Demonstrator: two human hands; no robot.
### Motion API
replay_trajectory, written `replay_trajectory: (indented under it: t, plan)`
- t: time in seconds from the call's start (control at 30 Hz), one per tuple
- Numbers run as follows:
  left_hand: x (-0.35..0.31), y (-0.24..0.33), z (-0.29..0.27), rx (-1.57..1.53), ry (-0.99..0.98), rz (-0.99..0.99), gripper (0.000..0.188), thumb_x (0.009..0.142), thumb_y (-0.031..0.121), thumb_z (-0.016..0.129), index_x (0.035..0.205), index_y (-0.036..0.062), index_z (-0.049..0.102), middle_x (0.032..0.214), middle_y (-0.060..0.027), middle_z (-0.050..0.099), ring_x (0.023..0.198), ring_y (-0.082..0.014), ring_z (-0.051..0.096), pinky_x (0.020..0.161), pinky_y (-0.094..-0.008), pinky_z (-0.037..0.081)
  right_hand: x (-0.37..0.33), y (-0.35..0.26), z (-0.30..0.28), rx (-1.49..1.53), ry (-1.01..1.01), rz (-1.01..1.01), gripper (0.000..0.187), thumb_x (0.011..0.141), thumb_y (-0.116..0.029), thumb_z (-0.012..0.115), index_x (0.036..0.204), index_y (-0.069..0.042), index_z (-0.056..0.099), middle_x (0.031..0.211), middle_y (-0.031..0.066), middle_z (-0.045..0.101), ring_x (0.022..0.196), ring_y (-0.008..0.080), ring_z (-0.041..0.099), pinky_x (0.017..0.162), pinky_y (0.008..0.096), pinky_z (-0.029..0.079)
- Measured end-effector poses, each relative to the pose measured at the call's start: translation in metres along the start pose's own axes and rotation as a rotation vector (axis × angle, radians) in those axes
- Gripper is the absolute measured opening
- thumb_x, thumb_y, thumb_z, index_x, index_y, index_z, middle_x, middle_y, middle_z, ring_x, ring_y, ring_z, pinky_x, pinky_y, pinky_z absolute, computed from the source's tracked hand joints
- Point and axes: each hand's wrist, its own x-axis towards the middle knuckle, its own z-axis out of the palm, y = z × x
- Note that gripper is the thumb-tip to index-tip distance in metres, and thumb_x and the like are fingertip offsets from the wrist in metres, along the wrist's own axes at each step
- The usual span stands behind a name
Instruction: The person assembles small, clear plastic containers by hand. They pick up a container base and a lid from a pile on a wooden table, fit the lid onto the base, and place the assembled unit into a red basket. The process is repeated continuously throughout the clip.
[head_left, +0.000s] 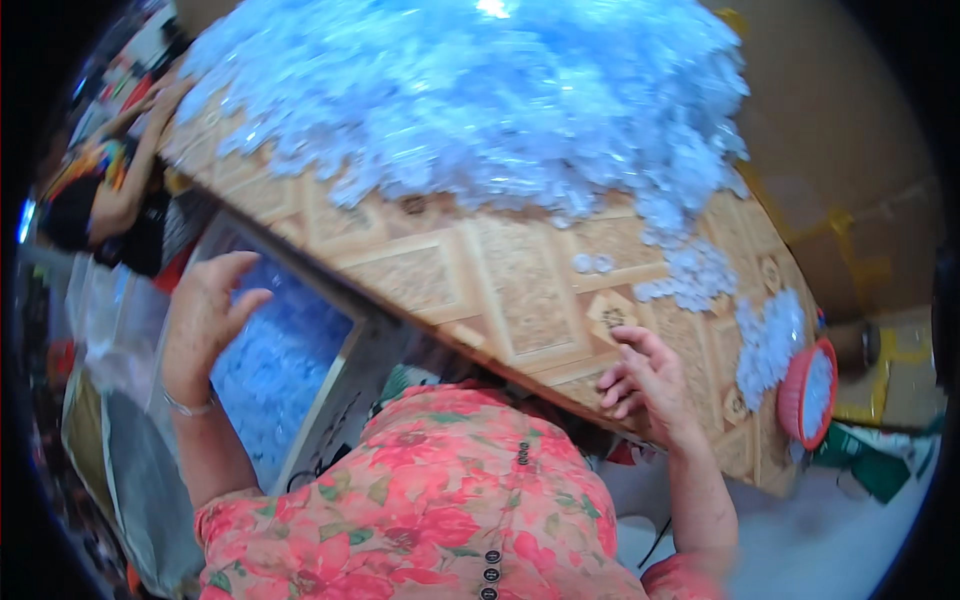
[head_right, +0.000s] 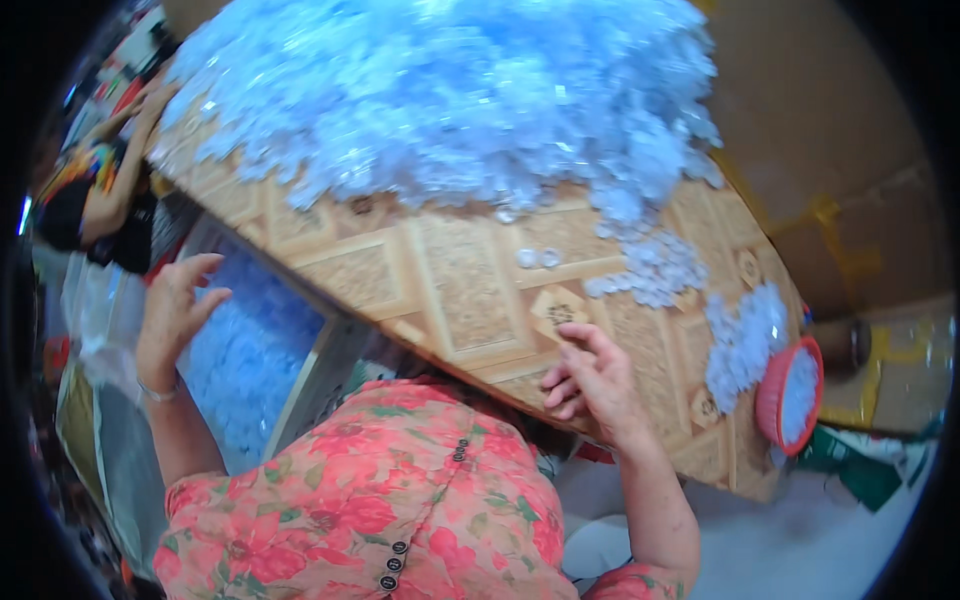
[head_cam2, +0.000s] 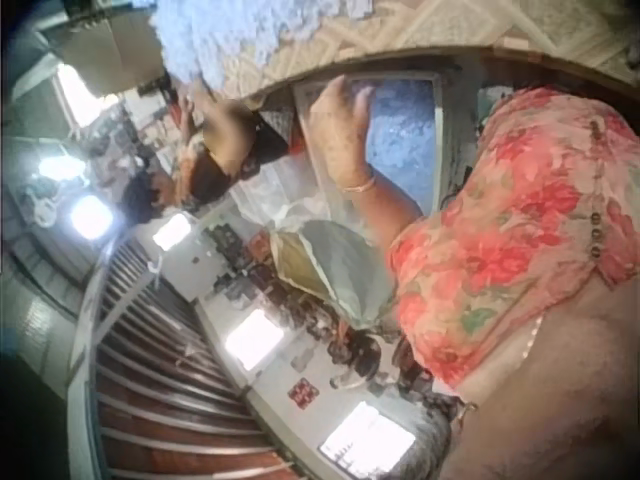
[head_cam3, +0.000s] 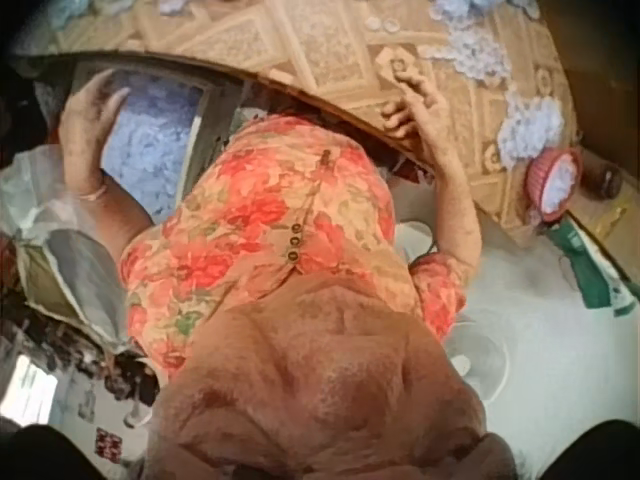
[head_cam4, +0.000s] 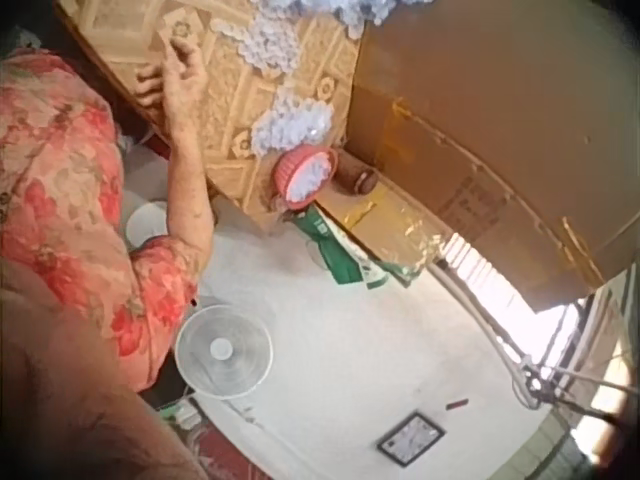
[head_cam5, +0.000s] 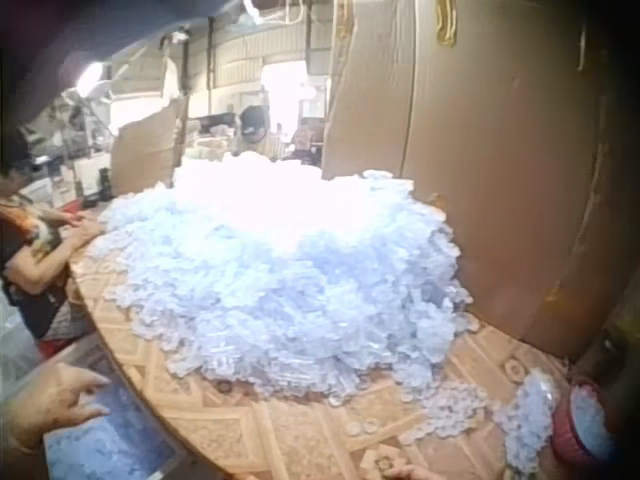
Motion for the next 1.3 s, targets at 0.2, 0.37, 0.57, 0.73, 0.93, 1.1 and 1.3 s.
replay_trajectory:
  t: [0.2,0.37,0.57,0.73,0.93,1.1,1.3]
  plan:
    - [0.055,0.149,0.056,-0.671,-0.294,0.531,0.043,0.081,0.011,0.076,0.122,0.0026,0.065,0.108,-0.0111,0.071,0.09,-0.0176,0.069,0.067,-0.0289,0.056,0.026,-0.039,-0.017,-0.366,0.411,-0.559,0.023,0.091,-0.011,0.065,0.113,-0.002,0.064,0.086,0.0018,0.065,0.061,0.0067,0.057,0.056,0.0226,0.046]
    - [0.068,0.245,0.111,-0.955,-0.419,0.818,0.036,0.084,0.017,0.073,0.116,0.0019,0.065,0.1,-0.015,0.07,0.09,-0.0282,0.07,0.072,-0.0378,0.057,0.082,-0.085,-0.057,-0.605,0.787,-0.896,0.033,0.084,-0.009,0.071,0.117,-0.008,0.066,0.107,0.0035,0.062,0.067,0.008,0.057,0.064,0.0258,0.05]
    - [0.064,0.26,0.132,-0.792,-0.404,0.923,0.037,0.085,0.022,0.07,0.116,0.0018,0.064,0.092,-0.015,0.069,0.086,-0.0352,0.067,0.075,-0.0436,0.053,0.138,-0.098,-0.085,-0.743,0.903,-0.903,0.036,0.078,-0.009,0.075,0.113,-0.014,0.069,0.109,0.0031,0.058,0.064,0.009,0.055,0.066,0.0259,0.05]
    - [0.069,0.243,0.134,-0.823,-0.426,0.824,0.04,0.084,0.018,0.07,0.119,0.0004,0.062,0.095,-0.0151,0.071,0.086,-0.0331,0.069,0.075,-0.0397,0.054,0.148,-0.097,-0.081,-0.587,0.833,-0.995,0.029,0.078,-0.001,0.074,0.106,-0.012,0.072,0.111,0.002,0.058,0.068,0.0068,0.057,0.064,0.0228,0.049]
    - [0.069,0.245,0.138,-1.075,-0.6,0.585,0.051,0.087,0.01,0.069,0.134,0.0007,0.053,0.107,-0.014,0.069,0.093,-0.0203,0.069,0.08,-0.0325,0.056,0.1,-0.065,-0.059,-0.39,0.701,-1.022,0.029,0.08,0.006,0.07,0.105,-0.009,0.071,0.123,0.0071,0.061,0.087,0.0089,0.064,0.065,0.0215,0.052]
    - [0.061,0.258,0.156,-1.52,-0.859,0.315,0.06,0.096,0.012,0.063,0.149,0.0047,0.037,0.131,-0.0133,0.058,0.108,-0.0164,0.063,0.083,-0.0293,0.054,0.038,-0.024,-0.024,-0.486,0.586,-0.973,0.031,0.081,0.007,0.069,0.109,-0.006,0.069,0.125,0.0112,0.06,0.097,0.0142,0.066,0.072,0.0253,0.057]
    - [0.051,0.269,0.163,-1.735,-0.924,0.216,0.055,0.098,0.014,0.06,0.146,-0.0002,0.036,0.131,-0.012,0.059,0.11,-0.017,0.062,0.082,-0.0269,0.055,-0.003,0.026,0.006,-0.344,0.571,-0.874,0.033,0.085,0.006,0.069,0.117,-0.003,0.064,0.113,0.0071,0.064,0.093,0.0125,0.066,0.074,0.0246,0.056]
